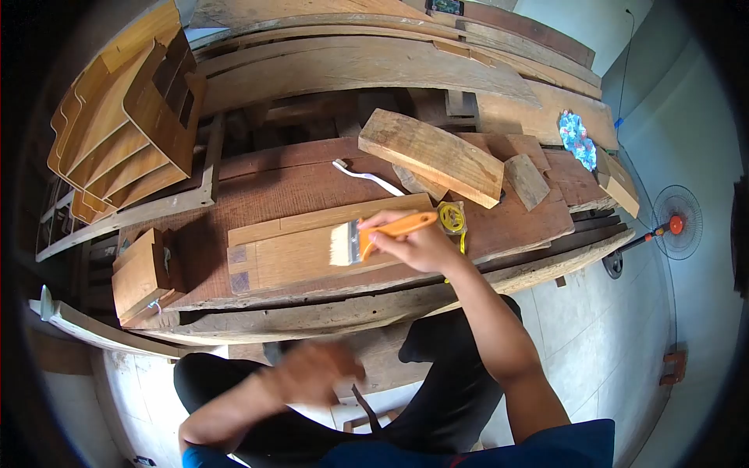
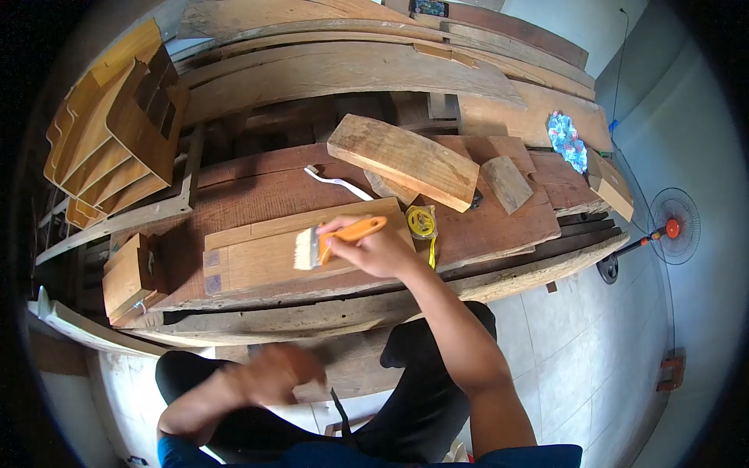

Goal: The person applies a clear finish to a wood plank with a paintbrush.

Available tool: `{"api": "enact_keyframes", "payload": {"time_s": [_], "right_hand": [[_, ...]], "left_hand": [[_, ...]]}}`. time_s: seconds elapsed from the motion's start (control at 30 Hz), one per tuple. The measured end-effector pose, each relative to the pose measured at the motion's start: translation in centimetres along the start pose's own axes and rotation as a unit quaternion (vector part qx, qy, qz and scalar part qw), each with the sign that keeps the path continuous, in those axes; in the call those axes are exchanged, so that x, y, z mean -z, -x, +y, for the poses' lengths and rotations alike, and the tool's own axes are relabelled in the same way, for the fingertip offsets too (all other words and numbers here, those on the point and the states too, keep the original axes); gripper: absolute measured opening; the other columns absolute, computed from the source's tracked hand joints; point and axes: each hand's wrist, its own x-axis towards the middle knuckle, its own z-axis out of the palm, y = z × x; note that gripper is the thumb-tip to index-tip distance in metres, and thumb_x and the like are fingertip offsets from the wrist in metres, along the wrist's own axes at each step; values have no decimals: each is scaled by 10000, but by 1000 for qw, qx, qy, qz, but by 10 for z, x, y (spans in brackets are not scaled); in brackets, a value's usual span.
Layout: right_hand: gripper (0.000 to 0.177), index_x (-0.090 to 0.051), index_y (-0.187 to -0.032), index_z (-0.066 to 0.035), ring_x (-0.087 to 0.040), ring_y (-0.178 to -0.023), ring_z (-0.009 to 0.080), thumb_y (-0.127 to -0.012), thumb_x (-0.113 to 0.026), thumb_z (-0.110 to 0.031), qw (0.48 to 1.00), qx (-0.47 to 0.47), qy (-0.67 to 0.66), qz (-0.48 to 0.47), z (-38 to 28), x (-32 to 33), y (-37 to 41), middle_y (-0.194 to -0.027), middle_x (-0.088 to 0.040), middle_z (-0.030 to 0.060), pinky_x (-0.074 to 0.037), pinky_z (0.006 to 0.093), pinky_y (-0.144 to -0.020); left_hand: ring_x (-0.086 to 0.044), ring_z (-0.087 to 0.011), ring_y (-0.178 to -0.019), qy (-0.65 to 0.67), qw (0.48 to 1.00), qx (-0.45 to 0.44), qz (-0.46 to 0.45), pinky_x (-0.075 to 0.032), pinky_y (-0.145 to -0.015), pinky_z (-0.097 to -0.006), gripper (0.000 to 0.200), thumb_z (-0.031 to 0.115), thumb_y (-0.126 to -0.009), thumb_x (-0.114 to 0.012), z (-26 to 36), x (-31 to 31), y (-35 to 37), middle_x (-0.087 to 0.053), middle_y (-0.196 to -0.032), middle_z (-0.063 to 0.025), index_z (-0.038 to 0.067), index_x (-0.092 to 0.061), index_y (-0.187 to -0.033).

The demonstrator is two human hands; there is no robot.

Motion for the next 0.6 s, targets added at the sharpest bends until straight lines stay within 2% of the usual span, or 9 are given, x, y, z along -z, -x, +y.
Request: {"api": "enact_keyframes", "payload": {"time_s": [0.03, 0.1, 0.13, 0.17, 0.23, 0.33, 0.47, 0.57, 0.6], "right_hand": [[285, -686, -1268, -61, -726, -859, 109, -1076, -608, -257, 999, -18, -16, 48, 0, 1, 1, -1047, -770, 80, -555, 243, -694], [291, -680, -1280, -62, -721, -853, 94, -1076, -610, -257, 991, -87, 87, 57, -27, -1, 0, -1042, -774, 74, -553, 254, -693], [287, -679, -1289, -74, -720, -845, 92, -1079, -606, -255, 999, 14, -5, 42, 5, -17, 3, -1023, -775, 66, -557, 258, -689], [294, -678, -1297, -93, -721, -850, 99, -1084, -595, -278, 998, -30, -35, -46, 9, -22, 5, -1055, -772, 59, -562, 251, -689], [329, -671, -1318, -105, -720, -817, 106, -1084, -594, -323, 985, -87, -61, -135, 12, -13, 5, -1075, -771, 52, -568, 253, -676], [339, -696, -1291, -95, -715, -788, 103, -1077, -607, -342, 993, -48, -36, 106, -2, -4, 3, -1073, -778, 50, -569, 255, -662], [341, -691, -1317, -106, -686, -738, 92, -1075, -614, -334, 990, -89, -76, -79, -1, -12, 9, -1034, -768, 57, -550, 249, -617], [357, -675, -1338, -105, -674, -708, 90, -1073, -619, -338, 993, -97, -52, -38, 1, -3, 5, -1019, -764, 62, -540, 255, -595], [335, -701, -1296, -98, -675, -701, 90, -1073, -619, -334, 994, -66, -58, 70, 8, -7, 5, -969, -764, 65, -535, 256, -574]], "left_hand": [[-678, -315, -1119, -26, 992, 84, 94, -564, -916, -461, 352, 300, -789, -860, 5, 52, 3, -727, -1172, -88, 154, -746, -1088], [-630, -345, -1201, -129, 931, 141, 309, -499, -1053, -463, 457, 282, -778, -889, -25, 85, 11, -677, -1296, -110, 100, -699, -1152], [-607, -346, -1247, -158, 919, 175, 317, -491, -1066, -473, 565, 300, -792, -891, -38, 90, 16, -642, -1353, -120, 95, -646, -1259], [-565, -348, -1301, -171, 907, 210, 322, -454, -1109, -472, 726, 368, -787, -896, -53, 88, 17, -604, -1396, -135, 100, -582, -1385], [-540, -352, -1315, -255, 888, 247, 293, -397, -1155, -481, 854, 457, -793, -883, -69, 75, 15, -590, -1398, -147, 95, -517, -1474], [-535, -359, -1308, -200, 884, 296, 302, -357, -1178, -483, 898, 515, -803, -861, -71, 72, 13, -600, -1378, -150, 80, -496, -1499], [-537, -362, -1302, -172, 881, 285, 337, -369, -1160, -480, 836, 506, -830, -839, -73, 72, 12, -606, -1365, -155, 84, -518, -1477], [-531, -359, -1316, -195, 880, 274, 334, -365, -1161, -485, 789, 501, -844, -825, -75, 69, 13, -608, -1367, -151, 93, -539, -1455], [-528, -358, -1322, -213, 878, 260, 342, -363, -1163, -488, 773, 502, -847, -820, -76, 66, 13, -605, -1375, -149, 96, -547, -1445]]}}
